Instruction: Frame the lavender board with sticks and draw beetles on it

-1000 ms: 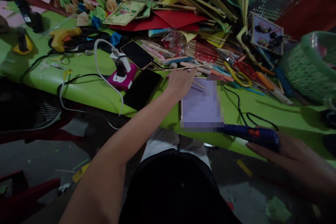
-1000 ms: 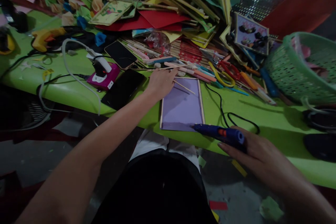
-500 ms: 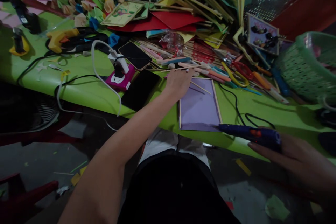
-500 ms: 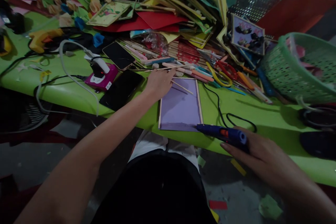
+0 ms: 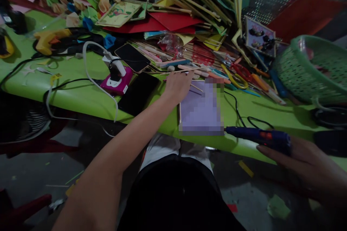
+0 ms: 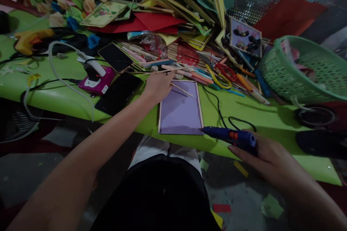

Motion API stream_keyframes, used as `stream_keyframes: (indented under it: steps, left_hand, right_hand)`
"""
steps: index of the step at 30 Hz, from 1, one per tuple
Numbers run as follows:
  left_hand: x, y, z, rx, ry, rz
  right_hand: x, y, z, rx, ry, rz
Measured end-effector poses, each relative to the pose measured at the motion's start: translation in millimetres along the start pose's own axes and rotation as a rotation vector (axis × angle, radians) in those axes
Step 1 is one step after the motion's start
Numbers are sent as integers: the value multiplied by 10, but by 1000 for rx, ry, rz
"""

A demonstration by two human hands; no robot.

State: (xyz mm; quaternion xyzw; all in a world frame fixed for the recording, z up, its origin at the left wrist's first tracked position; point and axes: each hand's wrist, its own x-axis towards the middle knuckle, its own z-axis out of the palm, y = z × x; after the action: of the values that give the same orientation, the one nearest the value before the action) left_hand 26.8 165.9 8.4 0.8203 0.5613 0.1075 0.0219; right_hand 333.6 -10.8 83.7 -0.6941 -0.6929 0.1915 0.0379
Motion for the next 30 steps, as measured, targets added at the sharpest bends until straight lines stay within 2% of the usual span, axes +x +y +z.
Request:
stream_keyframes:
  steps: [7,12,16,19,25,30]
  left_hand:
    - [3,2,-5,19,-14,-8]
    - [-1,-1,9,0,-9,-1]
    - [-2,-3,9,-3,-1,5]
    - [2,1,2,0,-2,4]
    - [13,3,-10,11,-21,-3]
    - [5,0,-3,-6,-21,-4]
  right_hand:
    - [44,-14,-46,18,-81,-11]
    - [45,-206,-37,50,-40,-1]
    - [78,-299,-30,52,-89,-7]
    - [98,-220,-37,27,-91,-5]
    - [113,139,-77,-87,-125,-16]
    - [113,163,-76,-108,-124,-48]
